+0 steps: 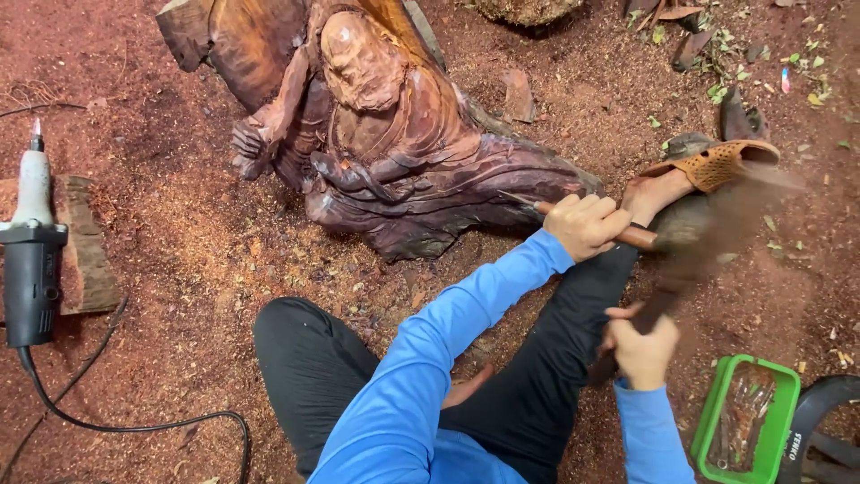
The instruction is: Carving details into a wooden statue using a mallet and chisel while sitting on the ground.
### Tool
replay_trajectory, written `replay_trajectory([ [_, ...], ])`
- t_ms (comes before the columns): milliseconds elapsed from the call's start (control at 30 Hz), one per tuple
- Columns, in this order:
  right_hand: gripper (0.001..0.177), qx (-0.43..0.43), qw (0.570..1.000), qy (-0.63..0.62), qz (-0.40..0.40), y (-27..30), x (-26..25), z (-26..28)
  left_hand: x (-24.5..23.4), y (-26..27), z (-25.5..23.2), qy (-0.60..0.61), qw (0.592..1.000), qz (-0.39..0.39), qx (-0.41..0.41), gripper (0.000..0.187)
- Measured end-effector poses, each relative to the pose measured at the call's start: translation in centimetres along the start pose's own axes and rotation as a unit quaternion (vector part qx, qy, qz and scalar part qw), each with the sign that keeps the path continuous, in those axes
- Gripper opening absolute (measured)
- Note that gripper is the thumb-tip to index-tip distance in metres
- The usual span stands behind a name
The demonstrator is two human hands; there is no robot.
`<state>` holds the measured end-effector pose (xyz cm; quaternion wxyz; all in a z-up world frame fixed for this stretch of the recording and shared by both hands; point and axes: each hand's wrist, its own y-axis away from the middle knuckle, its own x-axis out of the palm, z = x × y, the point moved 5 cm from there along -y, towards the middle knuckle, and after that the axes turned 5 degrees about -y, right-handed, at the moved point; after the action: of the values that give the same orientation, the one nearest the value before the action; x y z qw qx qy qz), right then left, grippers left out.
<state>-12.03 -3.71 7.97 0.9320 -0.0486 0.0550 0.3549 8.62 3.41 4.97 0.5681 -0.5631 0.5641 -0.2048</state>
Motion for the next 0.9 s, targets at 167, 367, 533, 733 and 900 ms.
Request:
replay_trajectory([
  [167, 0.024, 0.026, 0.987, 0.155, 0.028, -0.3, 0.0, -0.8, -2.2, -0.6, 0.2, -0.003, 1.0, -0.006, -0.002, 0.029],
  [367, 0.017, -0.056, 0.998, 0.033, 0.026, 2.1, 0.1, -3.4, -4.9, 0.0, -0.4, 0.044, 0.999, -0.011, 0.021, 0.028],
  [533, 0.024, -0.001, 0.984, 0.174, 0.028, 1.7, -0.3, -1.2, -3.3, -0.1, 0.0, 0.021, 1.0, -0.011, -0.001, 0.02],
  [733, 0.021, 0.054, 0.998, -0.007, 0.027, 1.3, 1.5, -1.3, -1.4, -0.9, 0.9, -0.033, 0.998, -0.015, -0.047, 0.016],
  [900, 0.014, 0.089, 0.993, 0.069, 0.03, 2.6, 0.9, -1.0, 0.2, 0.0, 1.3, -0.059, 0.996, 0.019, -0.059, 0.028],
])
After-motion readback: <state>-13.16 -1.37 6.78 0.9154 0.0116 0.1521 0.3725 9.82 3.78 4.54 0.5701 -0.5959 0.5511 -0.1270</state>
